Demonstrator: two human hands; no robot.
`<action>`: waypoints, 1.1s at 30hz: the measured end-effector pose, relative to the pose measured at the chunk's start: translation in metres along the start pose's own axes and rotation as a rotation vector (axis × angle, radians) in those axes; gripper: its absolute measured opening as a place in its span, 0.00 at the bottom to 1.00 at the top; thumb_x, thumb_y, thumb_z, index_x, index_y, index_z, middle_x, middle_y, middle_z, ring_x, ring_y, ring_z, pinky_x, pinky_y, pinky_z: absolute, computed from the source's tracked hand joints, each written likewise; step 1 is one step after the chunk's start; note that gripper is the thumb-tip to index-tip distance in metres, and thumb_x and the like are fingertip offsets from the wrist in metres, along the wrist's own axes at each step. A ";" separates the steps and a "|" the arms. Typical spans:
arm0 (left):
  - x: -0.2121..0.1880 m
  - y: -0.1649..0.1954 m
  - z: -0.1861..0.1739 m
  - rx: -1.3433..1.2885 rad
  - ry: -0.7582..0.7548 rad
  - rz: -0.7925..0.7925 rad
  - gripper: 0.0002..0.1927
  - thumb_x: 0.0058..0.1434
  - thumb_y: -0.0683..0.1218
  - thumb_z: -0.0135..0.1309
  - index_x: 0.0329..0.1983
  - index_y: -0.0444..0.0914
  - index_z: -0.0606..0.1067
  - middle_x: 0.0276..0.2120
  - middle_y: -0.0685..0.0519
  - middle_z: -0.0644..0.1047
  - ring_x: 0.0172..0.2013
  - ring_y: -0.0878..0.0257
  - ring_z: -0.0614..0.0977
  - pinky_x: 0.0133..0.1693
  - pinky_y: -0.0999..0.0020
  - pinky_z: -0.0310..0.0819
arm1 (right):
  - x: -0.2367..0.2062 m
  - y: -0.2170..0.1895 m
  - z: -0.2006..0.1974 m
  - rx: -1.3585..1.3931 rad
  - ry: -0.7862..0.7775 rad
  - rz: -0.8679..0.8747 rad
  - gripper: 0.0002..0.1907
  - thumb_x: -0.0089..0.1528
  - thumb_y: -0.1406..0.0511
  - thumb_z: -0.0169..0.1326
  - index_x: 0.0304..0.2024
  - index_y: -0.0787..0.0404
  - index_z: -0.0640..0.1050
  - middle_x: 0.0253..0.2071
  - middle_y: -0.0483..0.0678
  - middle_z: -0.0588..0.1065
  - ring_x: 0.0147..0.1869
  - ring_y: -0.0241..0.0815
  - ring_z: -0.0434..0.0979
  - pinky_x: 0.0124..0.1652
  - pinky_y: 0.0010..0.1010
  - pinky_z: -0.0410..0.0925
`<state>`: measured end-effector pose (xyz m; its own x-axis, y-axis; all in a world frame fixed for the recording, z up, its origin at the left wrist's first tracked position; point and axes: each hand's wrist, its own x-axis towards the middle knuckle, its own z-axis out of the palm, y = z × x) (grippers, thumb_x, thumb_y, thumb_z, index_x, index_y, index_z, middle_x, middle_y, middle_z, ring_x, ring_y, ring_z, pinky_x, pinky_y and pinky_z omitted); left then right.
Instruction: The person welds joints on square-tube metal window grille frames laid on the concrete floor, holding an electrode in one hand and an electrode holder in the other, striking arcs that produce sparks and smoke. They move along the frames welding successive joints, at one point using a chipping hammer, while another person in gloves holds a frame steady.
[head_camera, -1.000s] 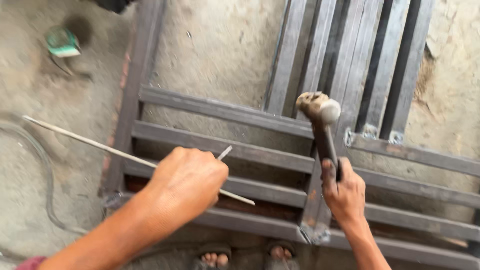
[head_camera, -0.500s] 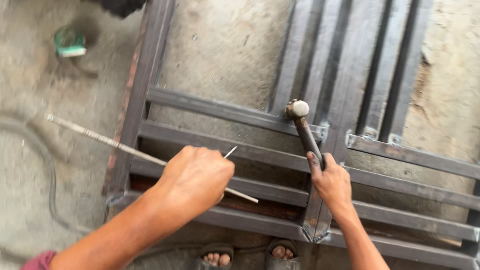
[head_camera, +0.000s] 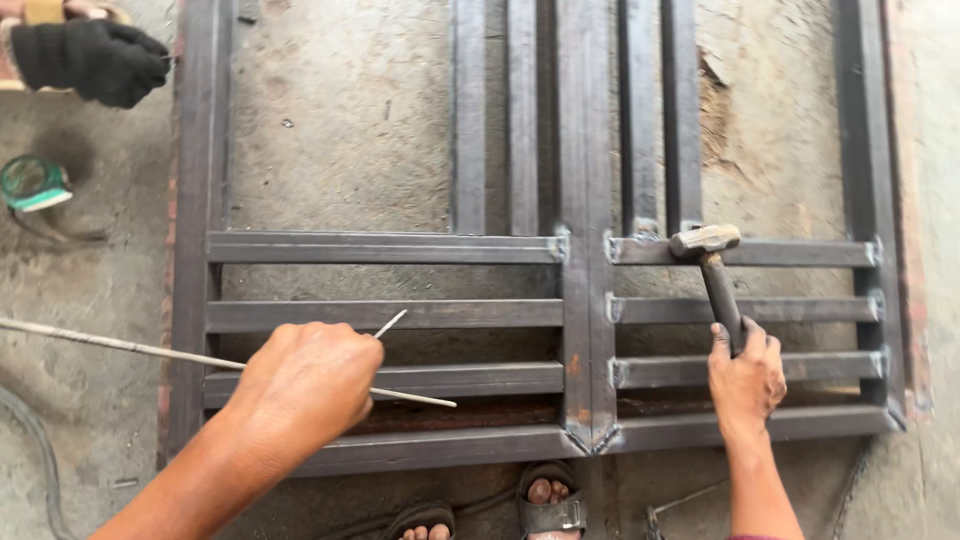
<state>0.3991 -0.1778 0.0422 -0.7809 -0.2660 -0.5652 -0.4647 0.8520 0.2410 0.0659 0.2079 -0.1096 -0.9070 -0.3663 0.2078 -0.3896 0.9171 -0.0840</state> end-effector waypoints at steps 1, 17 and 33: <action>0.000 -0.001 -0.001 0.022 -0.010 -0.008 0.05 0.49 0.42 0.56 0.22 0.36 0.79 0.27 0.40 0.80 0.33 0.42 0.84 0.37 0.48 0.79 | -0.004 0.007 -0.006 -0.006 0.038 -0.018 0.24 0.70 0.51 0.59 0.59 0.60 0.79 0.53 0.59 0.76 0.54 0.61 0.77 0.51 0.48 0.69; 0.059 0.016 -0.042 0.258 -0.087 0.055 0.07 0.52 0.43 0.56 0.30 0.34 0.81 0.34 0.40 0.82 0.39 0.43 0.84 0.40 0.49 0.80 | -0.261 0.065 -0.024 0.380 -0.520 1.200 0.25 0.73 0.55 0.59 0.64 0.65 0.73 0.48 0.61 0.75 0.52 0.57 0.76 0.51 0.46 0.70; 0.036 -0.004 -0.020 0.158 0.062 0.035 0.07 0.51 0.43 0.56 0.30 0.35 0.81 0.32 0.38 0.81 0.38 0.42 0.84 0.40 0.48 0.80 | -0.245 0.074 -0.025 0.562 -0.624 1.096 0.29 0.70 0.59 0.58 0.67 0.68 0.68 0.39 0.62 0.74 0.41 0.56 0.77 0.41 0.46 0.71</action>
<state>0.3646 -0.1998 0.0374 -0.8220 -0.2583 -0.5075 -0.3692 0.9203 0.1296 0.2632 0.3691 -0.1421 -0.6519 0.3488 -0.6733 0.6865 0.6486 -0.3287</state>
